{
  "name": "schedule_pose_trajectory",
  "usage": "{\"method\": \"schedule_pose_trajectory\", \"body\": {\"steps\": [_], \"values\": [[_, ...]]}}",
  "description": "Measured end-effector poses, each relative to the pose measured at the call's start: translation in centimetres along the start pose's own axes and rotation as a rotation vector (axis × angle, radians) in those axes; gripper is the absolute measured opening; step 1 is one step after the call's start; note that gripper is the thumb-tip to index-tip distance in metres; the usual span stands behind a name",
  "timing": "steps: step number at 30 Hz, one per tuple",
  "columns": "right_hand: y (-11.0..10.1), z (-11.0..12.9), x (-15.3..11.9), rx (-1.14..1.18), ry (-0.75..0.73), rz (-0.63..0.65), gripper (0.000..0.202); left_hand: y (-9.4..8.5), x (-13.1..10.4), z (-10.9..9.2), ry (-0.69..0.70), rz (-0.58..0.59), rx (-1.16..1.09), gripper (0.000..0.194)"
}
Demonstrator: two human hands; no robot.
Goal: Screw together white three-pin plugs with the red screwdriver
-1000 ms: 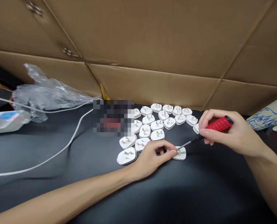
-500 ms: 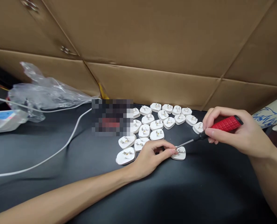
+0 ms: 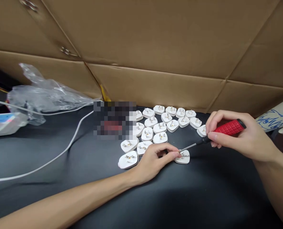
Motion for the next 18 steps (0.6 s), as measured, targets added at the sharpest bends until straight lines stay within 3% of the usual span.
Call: {"method": "schedule_pose_trajectory", "body": {"steps": [18], "values": [[-0.15,0.45,-0.23,-0.129,-0.135,0.117,0.013,0.08,-0.03,0.19,0.004,-0.010,-0.069,0.022]]}}
Point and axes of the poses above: each hand's wrist, its own x-axis towards the middle knuckle, its own y-axis out of the palm, z = x × y, the point moved 2 cm from there along x, towards the middle knuckle, and after that the axes turned 1 degree about z, right-handed, at the moved point
